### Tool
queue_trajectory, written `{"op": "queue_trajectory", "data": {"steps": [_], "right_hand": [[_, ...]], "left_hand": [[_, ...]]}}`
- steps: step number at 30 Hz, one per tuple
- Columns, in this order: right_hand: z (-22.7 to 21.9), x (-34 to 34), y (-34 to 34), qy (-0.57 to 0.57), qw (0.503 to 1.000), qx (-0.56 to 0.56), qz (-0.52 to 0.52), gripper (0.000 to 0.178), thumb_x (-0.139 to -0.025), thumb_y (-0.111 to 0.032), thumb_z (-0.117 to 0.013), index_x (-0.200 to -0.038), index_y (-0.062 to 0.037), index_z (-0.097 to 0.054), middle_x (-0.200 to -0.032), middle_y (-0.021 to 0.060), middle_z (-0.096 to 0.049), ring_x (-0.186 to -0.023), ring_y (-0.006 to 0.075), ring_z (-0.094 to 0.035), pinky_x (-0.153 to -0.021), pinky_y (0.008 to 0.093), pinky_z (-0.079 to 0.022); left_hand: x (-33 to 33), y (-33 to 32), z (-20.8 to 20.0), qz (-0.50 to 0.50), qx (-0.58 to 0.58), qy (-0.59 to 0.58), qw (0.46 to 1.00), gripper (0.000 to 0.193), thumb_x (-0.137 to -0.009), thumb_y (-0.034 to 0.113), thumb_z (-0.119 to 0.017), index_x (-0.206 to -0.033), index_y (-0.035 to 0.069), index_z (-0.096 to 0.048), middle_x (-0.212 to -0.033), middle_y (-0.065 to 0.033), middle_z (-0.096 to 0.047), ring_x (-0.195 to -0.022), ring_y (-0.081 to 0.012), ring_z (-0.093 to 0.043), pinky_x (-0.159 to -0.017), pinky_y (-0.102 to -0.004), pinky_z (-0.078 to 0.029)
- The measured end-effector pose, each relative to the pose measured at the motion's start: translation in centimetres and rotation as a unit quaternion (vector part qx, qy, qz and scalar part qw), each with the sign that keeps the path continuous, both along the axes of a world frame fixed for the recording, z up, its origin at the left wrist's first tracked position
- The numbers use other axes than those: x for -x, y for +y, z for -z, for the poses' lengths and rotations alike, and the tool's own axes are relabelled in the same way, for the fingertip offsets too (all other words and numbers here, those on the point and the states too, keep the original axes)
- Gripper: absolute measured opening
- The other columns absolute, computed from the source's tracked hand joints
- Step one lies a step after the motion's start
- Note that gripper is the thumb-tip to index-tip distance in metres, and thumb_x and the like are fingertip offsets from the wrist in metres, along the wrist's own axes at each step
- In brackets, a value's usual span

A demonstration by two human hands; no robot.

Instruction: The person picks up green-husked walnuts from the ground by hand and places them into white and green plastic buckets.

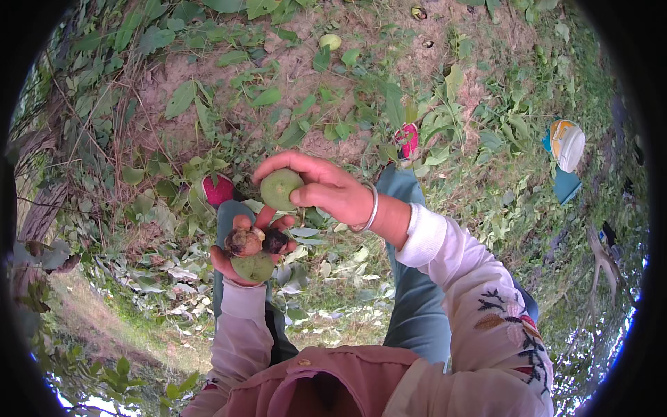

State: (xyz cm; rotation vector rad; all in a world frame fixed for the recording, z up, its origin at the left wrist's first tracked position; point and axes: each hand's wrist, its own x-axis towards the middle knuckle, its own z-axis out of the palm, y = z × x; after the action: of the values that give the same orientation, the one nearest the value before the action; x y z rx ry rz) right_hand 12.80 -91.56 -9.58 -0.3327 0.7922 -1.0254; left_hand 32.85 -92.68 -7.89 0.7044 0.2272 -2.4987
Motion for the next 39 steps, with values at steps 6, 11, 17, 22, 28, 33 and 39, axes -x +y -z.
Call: {"op": "queue_trajectory", "data": {"steps": [6, 11, 17, 22, 28, 33, 39], "right_hand": [[-0.1, 0.7, -1.1, 0.038, 0.993, 0.112, -0.015, 0.046, -0.083, -0.029, -0.039, -0.120, -0.0009, -0.037, -0.119, 0.0154, -0.041, -0.112, 0.0262, -0.040, -0.091, 0.0358, -0.031], [-2.5, 0.1, -2.3, 0.229, 0.934, 0.246, -0.119, 0.044, -0.086, -0.024, -0.039, -0.123, -0.0019, -0.035, -0.122, 0.0138, -0.040, -0.114, 0.0275, -0.039, -0.092, 0.0342, -0.030], [11.9, 5.6, -5.1, 0.445, 0.894, -0.052, -0.009, 0.021, -0.082, -0.006, -0.045, -0.102, -0.0018, -0.051, -0.107, 0.0133, -0.050, -0.096, 0.0224, -0.051, -0.081, 0.0290, -0.041], [25.9, 11.8, -7.4, 0.735, 0.645, -0.088, -0.191, 0.041, -0.069, -0.013, -0.059, -0.108, -0.0068, -0.046, -0.108, 0.0207, -0.044, -0.093, 0.0406, -0.049, -0.081, 0.0412, -0.042], [29.1, 14.2, -6.9, 0.707, 0.678, -0.186, 0.074, 0.034, -0.062, -0.028, -0.061, -0.081, -0.0025, -0.050, -0.086, 0.0193, -0.053, -0.084, 0.0326, -0.053, -0.075, 0.0368, -0.042], [29.4, 22.5, -12.0, 0.803, 0.588, -0.097, 0.022, 0.039, -0.074, -0.040, -0.056, -0.094, -0.0065, -0.054, -0.087, 0.0167, -0.059, -0.082, 0.0319, -0.057, -0.075, 0.0357, -0.045], [28.6, 20.0, -10.2, 0.827, 0.535, -0.104, -0.137, 0.041, -0.074, -0.014, -0.053, -0.113, -0.0126, -0.042, -0.096, 0.0171, -0.057, -0.091, 0.0316, -0.056, -0.074, 0.0378, -0.045]], "left_hand": [[-0.1, -0.4, -0.3, 0.007, -0.025, -0.031, 0.999, 0.065, -0.067, 0.062, -0.054, -0.104, 0.009, -0.049, -0.127, -0.0244, -0.033, -0.112, -0.0373, -0.040, -0.082, -0.0500, -0.042], [-0.3, 0.2, -0.4, -0.052, -0.012, -0.059, 0.997, 0.060, -0.064, 0.061, -0.058, -0.092, 0.008, -0.055, -0.124, -0.0204, -0.034, -0.111, -0.0435, -0.038, -0.082, -0.0552, -0.042], [0.0, -1.3, 0.3, -0.020, 0.013, 0.169, 0.985, 0.046, -0.068, 0.050, -0.062, -0.091, 0.010, -0.062, -0.134, -0.0167, -0.007, -0.114, -0.0485, -0.029, -0.083, -0.0546, -0.041], [-1.9, -0.8, 1.2, 0.011, -0.057, 0.160, 0.985, 0.041, -0.066, 0.043, -0.064, -0.090, 0.009, -0.063, -0.133, -0.0170, -0.010, -0.108, -0.0487, -0.033, -0.082, -0.0527, -0.041], [-4.7, 0.9, 1.1, 0.049, -0.095, 0.124, 0.987, 0.046, -0.063, 0.048, -0.063, -0.090, 0.011, -0.064, -0.133, -0.0184, -0.012, -0.103, -0.0485, -0.036, -0.077, -0.0511, -0.043], [-2.7, -1.6, -0.1, -0.018, -0.046, 0.105, 0.993, 0.042, -0.063, 0.047, -0.063, -0.092, 0.017, -0.059, -0.132, -0.0189, -0.017, -0.097, -0.0476, -0.041, -0.073, -0.0502, -0.044], [-3.3, -0.2, 0.2, 0.036, -0.097, 0.076, 0.992, 0.038, -0.063, 0.048, -0.063, -0.085, 0.017, -0.064, -0.133, -0.0194, -0.014, -0.093, -0.0477, -0.043, -0.069, -0.0488, -0.045]]}}
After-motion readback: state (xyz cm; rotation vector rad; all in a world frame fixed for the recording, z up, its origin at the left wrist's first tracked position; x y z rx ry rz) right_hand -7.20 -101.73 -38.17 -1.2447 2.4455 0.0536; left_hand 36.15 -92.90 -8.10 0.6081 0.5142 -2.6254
